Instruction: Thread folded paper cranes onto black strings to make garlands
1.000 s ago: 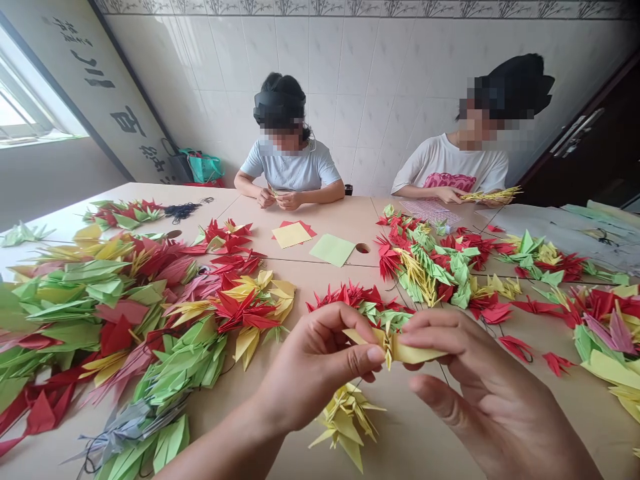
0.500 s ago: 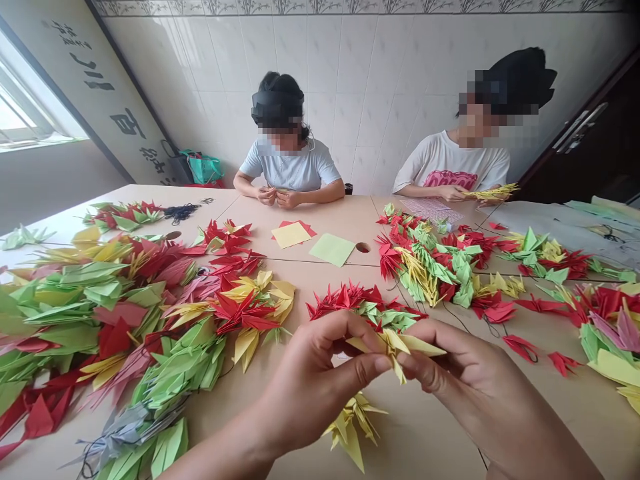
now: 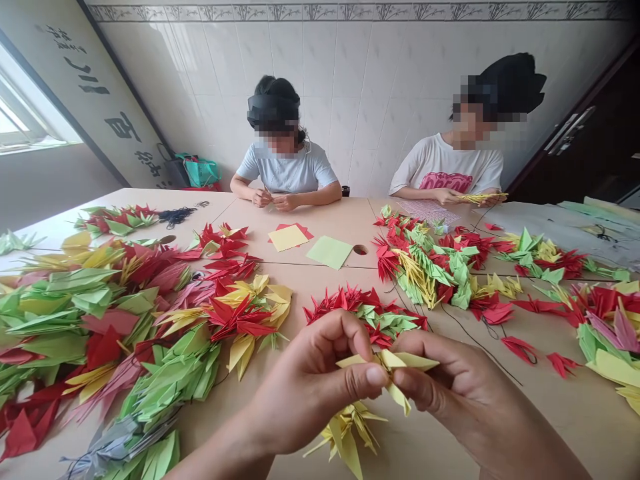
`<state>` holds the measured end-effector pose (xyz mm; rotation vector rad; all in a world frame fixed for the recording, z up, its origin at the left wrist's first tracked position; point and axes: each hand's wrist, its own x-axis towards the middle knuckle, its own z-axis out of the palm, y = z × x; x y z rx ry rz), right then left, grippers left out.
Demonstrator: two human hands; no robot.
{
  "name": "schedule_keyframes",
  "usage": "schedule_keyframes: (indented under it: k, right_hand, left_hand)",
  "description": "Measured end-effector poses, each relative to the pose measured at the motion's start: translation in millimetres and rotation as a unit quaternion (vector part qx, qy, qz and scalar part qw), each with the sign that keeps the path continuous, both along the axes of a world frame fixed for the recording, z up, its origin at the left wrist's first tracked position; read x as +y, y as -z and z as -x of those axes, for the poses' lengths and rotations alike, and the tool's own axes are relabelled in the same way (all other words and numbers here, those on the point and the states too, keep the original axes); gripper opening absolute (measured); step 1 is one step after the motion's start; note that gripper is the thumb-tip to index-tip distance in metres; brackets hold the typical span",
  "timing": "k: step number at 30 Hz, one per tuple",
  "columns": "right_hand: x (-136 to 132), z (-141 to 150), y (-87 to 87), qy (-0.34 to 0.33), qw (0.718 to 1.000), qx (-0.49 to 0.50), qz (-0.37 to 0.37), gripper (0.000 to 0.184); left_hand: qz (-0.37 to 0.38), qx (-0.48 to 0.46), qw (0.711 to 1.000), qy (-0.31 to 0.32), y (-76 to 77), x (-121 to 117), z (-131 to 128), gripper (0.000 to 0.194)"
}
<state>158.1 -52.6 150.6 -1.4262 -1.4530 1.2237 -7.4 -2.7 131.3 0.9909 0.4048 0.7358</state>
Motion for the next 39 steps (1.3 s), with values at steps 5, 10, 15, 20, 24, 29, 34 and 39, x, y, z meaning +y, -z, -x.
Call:
schedule_keyframes:
  k: [5,10,15,20,24,29,34,39]
  right_hand:
    - [0,-1,0.7,-0.009,1.0,-0.024,-0.01,0.038]
    - [-1,1,0.6,0.014,0.999,-0.031,-0.04,0.032]
    - [-2,7,-3.2,0.048,0.997,-0.038,-0.041,0.033]
    - [-2,9,-3.8,0.044,0.999,-0.013,-0.008,0.037]
    - [-2,8,-1.6,0.027,0.999,-0.035,-0.021,0.038]
    - [1,12,1.2,0.03,0.997,-0.049,-0.06,0.031]
    - [2,11,4.8,0.052,0.998,-0.026,-0.026,0.036]
    - [2,10,3.1,0.051,0.999,0.005,-0.004,0.039]
  left_hand:
    - [-0.017,0.007,1.0,-0.018,0.0,-3,1,0.022]
    - [-0.108,0.051,0.989,-0.082,2.3,-6,2,0.021]
    - [-0.141,0.067,0.981,-0.116,2.7,-8,-1,0.022]
    - [-0.11,0.04,0.99,-0.079,2.7,-8,0,0.02]
    - [-0.094,0.037,0.993,-0.066,5.1,-8,0,0.019]
    - [-0.096,0.054,0.986,-0.123,6.6,-9,-2,0.02]
    - [-0.051,0.041,0.995,-0.081,2.5,-5,-3,0.019]
    - [-0.034,0.021,0.998,-0.039,0.7,-2,-1,0.02]
